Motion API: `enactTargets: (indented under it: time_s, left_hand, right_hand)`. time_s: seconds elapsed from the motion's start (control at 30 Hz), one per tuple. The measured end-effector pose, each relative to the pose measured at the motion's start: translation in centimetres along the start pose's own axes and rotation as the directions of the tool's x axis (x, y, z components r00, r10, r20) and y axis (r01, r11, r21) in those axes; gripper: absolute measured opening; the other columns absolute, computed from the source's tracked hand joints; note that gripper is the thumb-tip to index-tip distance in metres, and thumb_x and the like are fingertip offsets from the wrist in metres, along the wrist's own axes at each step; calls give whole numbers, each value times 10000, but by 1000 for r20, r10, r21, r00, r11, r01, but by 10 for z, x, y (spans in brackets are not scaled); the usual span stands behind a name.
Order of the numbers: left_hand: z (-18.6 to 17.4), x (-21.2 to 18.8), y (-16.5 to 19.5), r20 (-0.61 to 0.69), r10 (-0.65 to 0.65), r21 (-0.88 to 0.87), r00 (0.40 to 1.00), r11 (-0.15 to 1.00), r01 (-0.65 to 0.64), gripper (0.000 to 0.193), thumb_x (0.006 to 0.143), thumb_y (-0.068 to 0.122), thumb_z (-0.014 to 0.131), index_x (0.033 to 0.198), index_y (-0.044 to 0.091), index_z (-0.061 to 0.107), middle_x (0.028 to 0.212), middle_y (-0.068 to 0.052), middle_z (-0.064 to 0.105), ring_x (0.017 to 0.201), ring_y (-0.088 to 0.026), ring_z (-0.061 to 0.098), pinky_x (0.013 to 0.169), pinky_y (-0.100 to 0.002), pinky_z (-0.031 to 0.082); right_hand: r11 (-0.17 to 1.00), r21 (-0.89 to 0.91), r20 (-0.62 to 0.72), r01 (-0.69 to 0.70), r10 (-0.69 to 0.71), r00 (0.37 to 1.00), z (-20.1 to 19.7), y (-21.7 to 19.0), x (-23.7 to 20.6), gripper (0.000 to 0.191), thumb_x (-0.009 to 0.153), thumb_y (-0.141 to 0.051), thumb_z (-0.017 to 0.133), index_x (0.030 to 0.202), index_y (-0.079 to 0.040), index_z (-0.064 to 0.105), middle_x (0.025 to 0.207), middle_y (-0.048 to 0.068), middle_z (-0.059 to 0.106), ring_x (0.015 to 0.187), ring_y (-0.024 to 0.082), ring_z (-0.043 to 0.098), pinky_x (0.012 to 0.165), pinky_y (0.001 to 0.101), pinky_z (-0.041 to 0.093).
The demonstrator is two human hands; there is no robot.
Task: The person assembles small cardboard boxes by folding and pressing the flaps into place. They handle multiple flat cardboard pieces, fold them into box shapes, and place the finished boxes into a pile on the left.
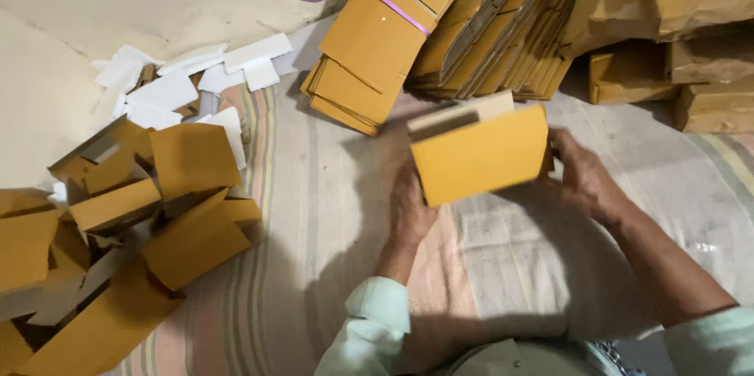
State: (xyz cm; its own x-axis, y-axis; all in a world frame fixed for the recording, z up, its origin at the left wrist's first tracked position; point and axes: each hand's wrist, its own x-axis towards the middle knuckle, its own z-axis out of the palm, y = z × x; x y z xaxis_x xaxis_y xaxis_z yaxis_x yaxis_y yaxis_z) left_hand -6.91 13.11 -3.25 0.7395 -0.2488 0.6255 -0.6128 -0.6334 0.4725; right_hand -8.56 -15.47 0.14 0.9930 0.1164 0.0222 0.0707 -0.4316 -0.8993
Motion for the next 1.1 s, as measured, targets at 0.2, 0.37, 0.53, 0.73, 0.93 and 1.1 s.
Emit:
enactTargets:
  time_s: [0.2,0.37,0.53,0.73,0.93,1.1]
  left_hand:
    - [3,-43,-18,303,72,106,950,988,-109,804,785,245,853,1469,36,487,1605,-204,410,1533,-413,347,1253,-469,352]
    - [-12,-60,-21,482,-95,-134,871,974,180,1462,440,499,930,1589,11,169,1669,-269,70,1516,-445,169,1210,-521,250]
    - [7,-78,-6,287,-86,-191,954,971,145,1267,690,670,812,1663,76,260,1740,-281,78,1605,-484,147,1265,-547,253]
    - [43,-77,11,45,-334,-398,941,858,324,593,1050,446,585,1509,73,543,1698,-202,368,1603,-390,323,1268,-478,357]
    - [47,-66,31,-40,-486,-521,873,756,397,501,1074,323,592,1495,57,538,1637,-196,452,1544,-346,414,1241,-423,383]
    - [44,-62,35,-1,-558,-477,830,730,490,634,1031,308,586,1572,82,344,1620,-185,369,1493,-335,388,1191,-438,375]
  right_hand:
    - [994,-80,246,78,-57,968,0,30,-35,1106,688,-279,842,1618,-288,243,1664,3,346,1493,257,325,1178,520,214]
    - [994,-2,203,109,-107,973,-1,37,-46,971,755,-407,652,1636,-238,280,1678,36,297,1526,290,263,1162,552,183]
    - [990,73,165,123,-134,977,4,44,-48,826,803,-472,530,1557,-176,372,1617,92,391,1465,327,383,1167,536,286]
    - [997,71,-123,-2,11,992,33,64,-37,482,1035,-391,490,1346,-63,658,1427,176,613,1342,321,541,1151,466,413]
    - [933,360,-297,-4,118,947,57,62,-32,516,995,-271,674,1406,-7,508,1312,169,631,1237,301,595,1049,432,515]
    - [994,25,-266,-107,110,958,52,54,-22,658,1016,-206,554,1612,-100,294,1456,239,463,1331,379,503,1064,460,475]
